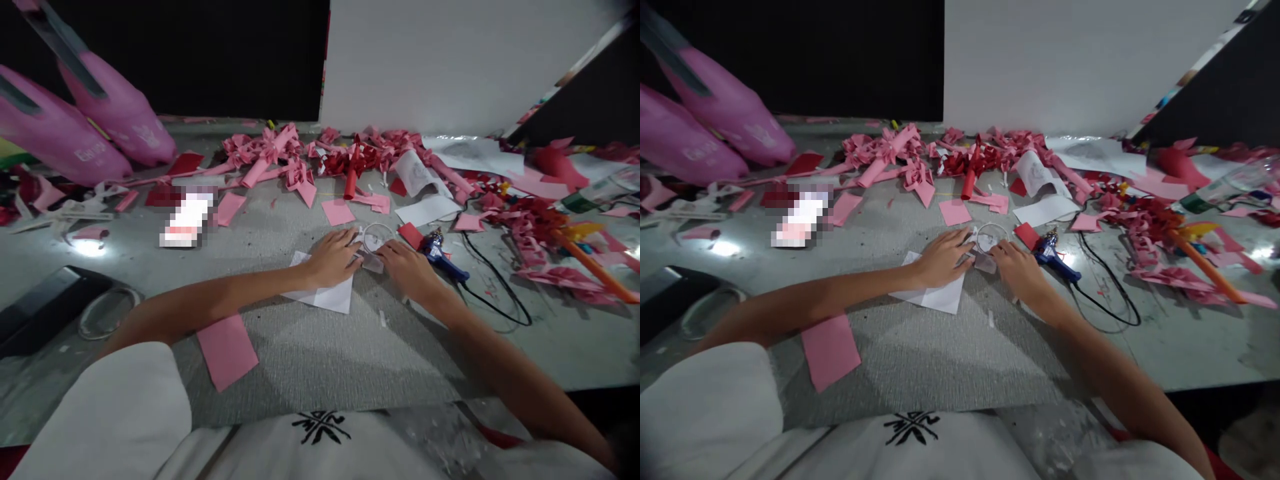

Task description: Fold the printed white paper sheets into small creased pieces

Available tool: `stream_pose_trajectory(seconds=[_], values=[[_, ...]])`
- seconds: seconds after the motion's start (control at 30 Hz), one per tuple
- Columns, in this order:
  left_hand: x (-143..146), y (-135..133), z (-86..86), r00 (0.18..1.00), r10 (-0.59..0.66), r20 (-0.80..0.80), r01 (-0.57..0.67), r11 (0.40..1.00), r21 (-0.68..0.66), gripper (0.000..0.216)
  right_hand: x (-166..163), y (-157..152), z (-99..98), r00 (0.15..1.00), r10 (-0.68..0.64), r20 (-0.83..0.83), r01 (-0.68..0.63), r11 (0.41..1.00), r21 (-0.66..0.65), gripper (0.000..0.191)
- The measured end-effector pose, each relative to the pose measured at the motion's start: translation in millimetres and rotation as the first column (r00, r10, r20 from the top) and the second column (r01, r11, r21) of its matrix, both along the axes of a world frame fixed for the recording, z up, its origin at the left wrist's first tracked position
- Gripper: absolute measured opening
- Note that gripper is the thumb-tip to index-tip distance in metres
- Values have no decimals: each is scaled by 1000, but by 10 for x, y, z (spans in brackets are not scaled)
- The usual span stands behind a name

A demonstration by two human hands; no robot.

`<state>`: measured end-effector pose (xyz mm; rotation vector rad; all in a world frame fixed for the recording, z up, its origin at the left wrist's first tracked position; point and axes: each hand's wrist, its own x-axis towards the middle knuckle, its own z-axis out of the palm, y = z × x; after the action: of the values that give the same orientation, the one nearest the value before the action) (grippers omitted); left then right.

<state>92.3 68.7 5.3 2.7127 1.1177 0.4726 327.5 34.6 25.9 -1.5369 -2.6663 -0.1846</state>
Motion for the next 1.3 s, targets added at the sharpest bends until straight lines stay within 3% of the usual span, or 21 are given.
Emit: stream_pose_trajectory(seconds=[0.1, 0.2, 0.3, 0.4, 0.5, 0.57, 0.7, 0.8, 0.97, 1.1, 1.3], values=[[-174, -61, 154, 999, 52, 13, -52, 999, -5, 50, 13, -33, -45, 999, 7, 39, -10, 998, 69, 28], [-433, -287, 263, 992, 103, 70, -105, 994, 27, 44, 43, -78, -26, 1000, 23, 13, -25, 988, 155, 33], [-650, -611, 253, 983, 178, 32, -179, 983, 33, 37, -49, -168, 33, 995, 96, -3, -93, 973, 209, 36], [-740, -856, 186, 958, 278, -75, -277, 961, 24, 38, -267, -271, 93, 967, 240, -86, -223, 960, 167, 34], [-740, -940, 152, 978, 196, -70, -196, 981, -3, 12, -510, -334, 113, 892, 377, -249, -350, 925, 147, 36], [-735, -937, 146, 991, 136, -18, -136, 991, 1, 14, -634, -342, 94, 834, 447, -322, -427, 894, 135, 44], [-782, -905, 93, 977, 212, 12, -212, 974, 79, 34, -765, -303, -18, 799, 454, -395, -463, 883, 77, 56], [-841, -916, 46, 993, 119, 15, -120, 987, 106, 18, -812, -284, -107, 782, 473, -407, -475, 874, 104, 46], [-870, -1000, 89, 989, -87, 121, 50, 959, 280, 27, -830, -332, -85, 677, 498, -542, -487, 855, 177, 16], [-874, -1004, 179, 993, -60, 106, 22, 943, 331, 39, -734, -336, 59, 610, 507, -609, -513, 839, 185, 17], [-880, -950, 222, 990, -37, 135, -3, 959, 282, 45, -596, -209, 183, 640, 492, -590, -484, 855, 187, 19]])
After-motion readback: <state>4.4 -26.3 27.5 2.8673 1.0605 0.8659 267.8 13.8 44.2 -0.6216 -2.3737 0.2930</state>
